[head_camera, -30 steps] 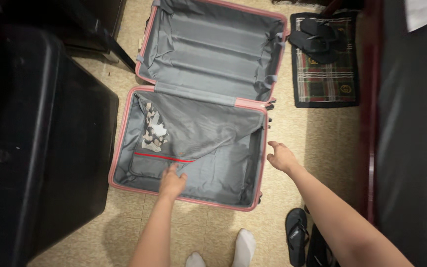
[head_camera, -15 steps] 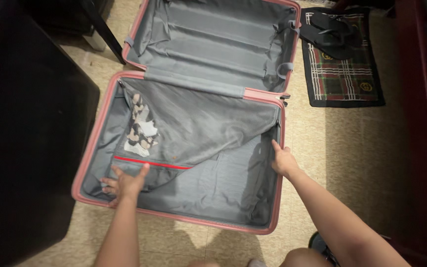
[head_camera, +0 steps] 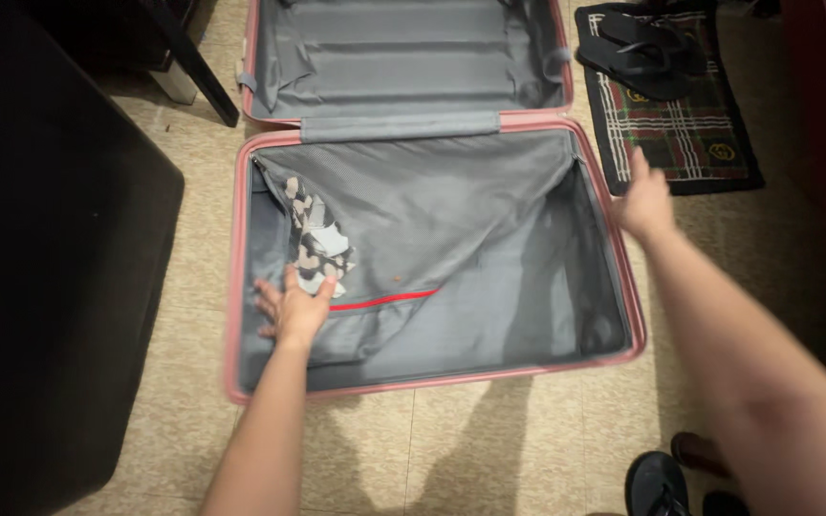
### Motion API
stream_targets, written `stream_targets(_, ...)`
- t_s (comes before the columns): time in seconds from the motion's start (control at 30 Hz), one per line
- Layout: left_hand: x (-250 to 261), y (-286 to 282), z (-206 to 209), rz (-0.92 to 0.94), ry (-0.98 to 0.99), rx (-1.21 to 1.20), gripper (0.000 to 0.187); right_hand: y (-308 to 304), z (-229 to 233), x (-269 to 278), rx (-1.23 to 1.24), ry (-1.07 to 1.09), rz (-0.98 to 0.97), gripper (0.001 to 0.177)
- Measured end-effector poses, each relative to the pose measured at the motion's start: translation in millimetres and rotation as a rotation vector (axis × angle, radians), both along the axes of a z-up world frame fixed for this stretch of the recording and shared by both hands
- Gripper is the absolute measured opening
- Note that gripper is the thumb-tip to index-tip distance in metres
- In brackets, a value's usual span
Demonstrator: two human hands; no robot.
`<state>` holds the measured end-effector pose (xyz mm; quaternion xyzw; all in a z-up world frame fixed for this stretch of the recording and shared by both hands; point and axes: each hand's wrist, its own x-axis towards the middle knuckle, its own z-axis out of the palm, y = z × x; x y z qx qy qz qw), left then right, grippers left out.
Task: The person unpacks clothes from a suitcase, placing them on a bed. They then close the suitcase, reopen it, and fold a light green sweater on the bed.
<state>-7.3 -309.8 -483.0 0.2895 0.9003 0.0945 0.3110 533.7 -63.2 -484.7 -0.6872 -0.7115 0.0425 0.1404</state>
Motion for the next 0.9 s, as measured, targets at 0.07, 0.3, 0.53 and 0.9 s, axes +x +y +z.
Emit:
stream_targets(0.07,7.0,1.7,-4.8,-0.116,0.064,0.066,0.091,-6.6,17.9,5.4,-0.064,-0.055,0.075,0.083)
stream_targets(0.3,-0.8,-9.9,-4.0,-0.165,0.265,0.094,0.07,-142.2,43.7,-86.3,-0.629,-0.016,0.469,0.088)
stream_targets(0.53,-56.2,-28.9,-31.8,0.089,0.089,-0.009,0.05,-239.8,43.2,-200.9,-0.934,-0.053,0.98,0.054)
stream_targets(0.9,-94.9,18.8,-28.4,-0.066,0.213,0.185,0.075,-231.1,18.2,-250.5,-0.789,-0.087,1.026,0.032)
